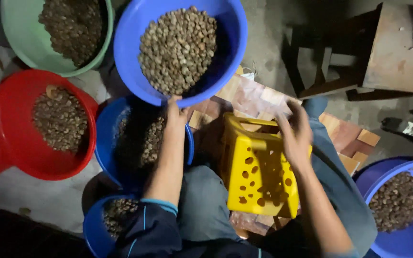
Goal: Manually sorting nuts from a large central bowl into several smaller surrounding bowls based on quality or type.
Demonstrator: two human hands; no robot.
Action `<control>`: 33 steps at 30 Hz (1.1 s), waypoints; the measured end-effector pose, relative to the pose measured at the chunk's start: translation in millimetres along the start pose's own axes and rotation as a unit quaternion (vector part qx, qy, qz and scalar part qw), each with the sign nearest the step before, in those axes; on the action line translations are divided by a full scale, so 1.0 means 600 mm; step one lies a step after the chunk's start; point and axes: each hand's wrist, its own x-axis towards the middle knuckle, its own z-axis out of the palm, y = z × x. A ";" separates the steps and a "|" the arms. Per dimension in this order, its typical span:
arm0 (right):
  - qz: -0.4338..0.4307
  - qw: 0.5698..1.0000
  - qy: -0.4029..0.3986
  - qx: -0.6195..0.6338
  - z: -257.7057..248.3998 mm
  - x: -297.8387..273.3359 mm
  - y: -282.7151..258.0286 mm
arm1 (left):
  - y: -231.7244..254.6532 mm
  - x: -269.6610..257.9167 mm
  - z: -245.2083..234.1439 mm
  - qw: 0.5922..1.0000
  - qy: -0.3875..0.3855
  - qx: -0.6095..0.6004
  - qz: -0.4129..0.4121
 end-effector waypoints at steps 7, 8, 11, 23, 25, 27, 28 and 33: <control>0.341 0.918 -0.154 0.130 0.191 0.134 0.055 | -0.010 -0.202 -0.034 0.991 -0.002 -0.121 -0.063; 0.353 0.898 -0.154 0.211 0.199 0.140 0.032 | -0.013 -0.179 -0.039 0.995 -0.002 -0.089 -0.055; 0.367 0.894 -0.108 0.234 0.269 0.151 0.248 | 0.006 -0.215 -0.038 0.998 -0.007 -0.052 -0.042; 0.344 0.928 -0.011 0.146 0.179 0.026 0.060 | 0.095 -0.422 -0.056 0.996 -0.080 0.041 0.024; 0.329 0.916 0.035 0.227 0.125 -0.033 0.006 | 0.115 -0.545 -0.063 0.992 -0.099 0.060 0.050; 0.330 0.921 0.033 0.203 0.066 -0.100 -0.040 | 0.109 -0.641 -0.084 0.992 -0.077 0.057 0.085; 0.325 0.922 0.041 0.207 0.038 -0.136 -0.062 | 0.104 -0.680 -0.101 0.991 -0.086 0.060 0.087; 0.310 0.924 0.122 0.187 -0.072 -0.313 -0.062 | 0.027 -0.826 -0.183 0.973 -0.104 0.171 0.116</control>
